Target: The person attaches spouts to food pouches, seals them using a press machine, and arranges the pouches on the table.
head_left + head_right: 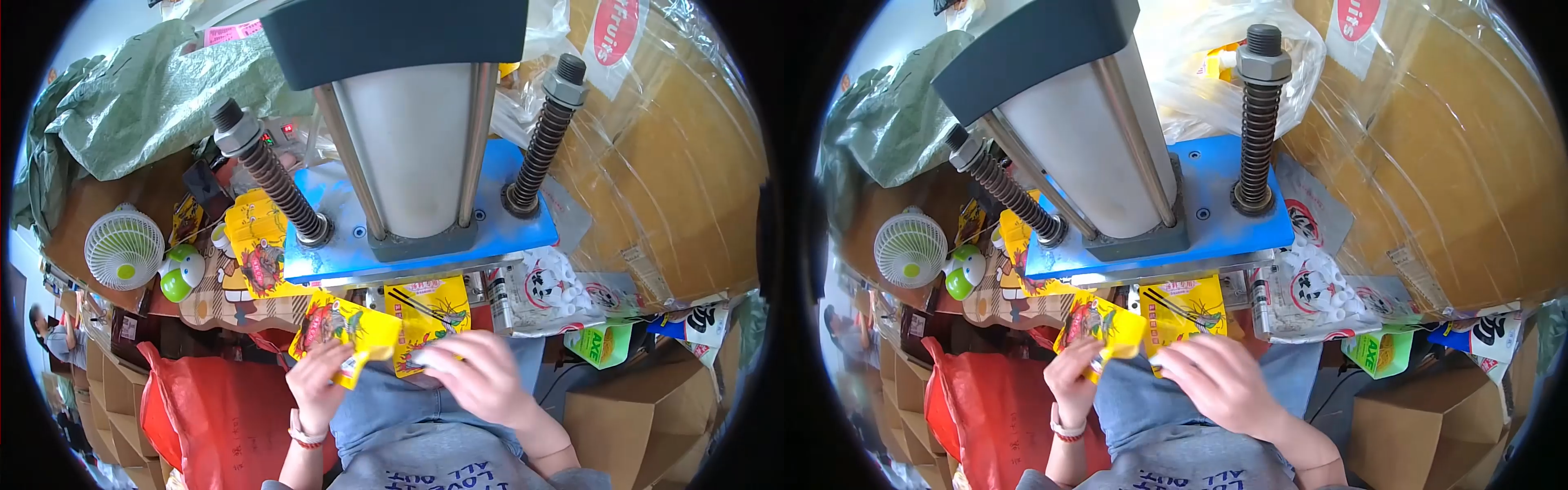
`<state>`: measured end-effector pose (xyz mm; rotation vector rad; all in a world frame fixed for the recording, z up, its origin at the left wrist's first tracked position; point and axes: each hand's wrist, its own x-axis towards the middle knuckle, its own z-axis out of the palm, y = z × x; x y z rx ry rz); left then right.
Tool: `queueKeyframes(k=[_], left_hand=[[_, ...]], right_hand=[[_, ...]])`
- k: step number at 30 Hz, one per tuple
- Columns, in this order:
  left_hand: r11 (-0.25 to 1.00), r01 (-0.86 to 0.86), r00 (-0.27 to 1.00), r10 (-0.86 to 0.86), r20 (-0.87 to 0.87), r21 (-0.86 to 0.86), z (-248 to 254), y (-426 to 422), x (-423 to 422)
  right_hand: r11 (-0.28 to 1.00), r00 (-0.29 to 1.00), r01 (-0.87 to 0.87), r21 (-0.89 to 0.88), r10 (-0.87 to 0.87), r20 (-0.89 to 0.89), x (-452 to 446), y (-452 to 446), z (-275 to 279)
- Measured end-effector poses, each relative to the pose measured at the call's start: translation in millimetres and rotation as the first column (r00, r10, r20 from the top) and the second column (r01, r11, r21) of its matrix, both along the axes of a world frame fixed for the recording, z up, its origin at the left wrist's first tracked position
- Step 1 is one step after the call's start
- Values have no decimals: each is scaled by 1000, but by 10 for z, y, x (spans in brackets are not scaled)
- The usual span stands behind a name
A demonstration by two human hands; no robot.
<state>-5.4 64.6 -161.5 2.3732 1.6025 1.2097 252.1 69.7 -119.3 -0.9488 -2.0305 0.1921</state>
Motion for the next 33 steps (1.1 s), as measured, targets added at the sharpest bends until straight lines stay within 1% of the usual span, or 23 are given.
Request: queueKeyframes(k=[1,3,5,7,8,9,10,12,13,15,16,18,19,20,23,24,26,27,29,30,31,32,33], left_hand=[[1000,25,998,-24,-63,15,13,-66,49],[988,155,975,-148,-166,26,167,-131,134],[954,301,949,-300,-94,3,293,-186,167],[914,403,915,-403,16,-51,397,-205,227],[900,408,913,-398,90,-152,368,-198,263],[875,414,909,-384,161,-250,298,-183,305],[855,419,899,-343,273,-304,67,-95,377],[678,434,858,-109,503,-594,-379,118,436],[624,449,721,169,672,-639,-536,203,538],[585,540,514,340,787,-605,-579,435,609],[565,617,372,402,836,-547,-468,527,652],[522,663,318,453,833,-537,-425,696,667],[522,673,306,450,839,-525,-450,754,677],[521,672,308,450,838,-526,-447,750,702],[551,653,256,485,836,-520,-457,760,765],[547,646,259,499,827,-532,-433,729,714],[484,513,687,264,677,-709,-263,765,558],[482,332,850,220,478,-811,-178,791,372],[792,113,827,260,498,-600,-422,854,-99],[910,-228,970,244,4,-347,-368,861,-242],[929,-362,808,352,-471,73,-310,867,-391],[900,-309,898,171,-405,-308,-596,839,-660],[934,-250,898,126,-421,-255,-618,699,-651]], right_hand=[[998,996,-54,-40,56,75,-49,32,-97],[980,975,-196,28,192,107,-39,-25,-100],[973,967,-230,19,226,114,35,-141,105],[951,951,-308,-14,309,4,118,-183,177],[951,953,-303,-68,300,-45,143,-163,170],[974,978,-206,-98,207,-3,132,-116,152],[986,992,-109,-123,115,42,116,-69,113],[980,995,88,-176,-80,56,167,-32,24],[968,983,175,-178,-163,80,262,-26,5],[906,936,353,-234,-345,77,530,-62,37],[848,892,449,-281,-442,90,655,-69,66],[736,734,665,-123,-615,289,854,81,-86],[661,602,750,18,-694,396,938,209,-307],[661,602,751,16,-694,395,960,274,-452],[654,652,725,-216,-549,523,964,341,-687],[655,658,719,-230,-538,527,938,314,-704],[725,786,598,-341,-448,427,934,322,-658],[726,784,600,-338,-449,428,952,337,-630],[725,826,553,-410,-414,382,978,342,-604],[723,827,552,-415,-414,379,1016,361,-639],[744,870,491,-453,-393,299,1075,401,-700],[765,905,426,-483,-367,215,1096,429,-733],[770,907,421,-480,-364,211,1087,438,-711]])
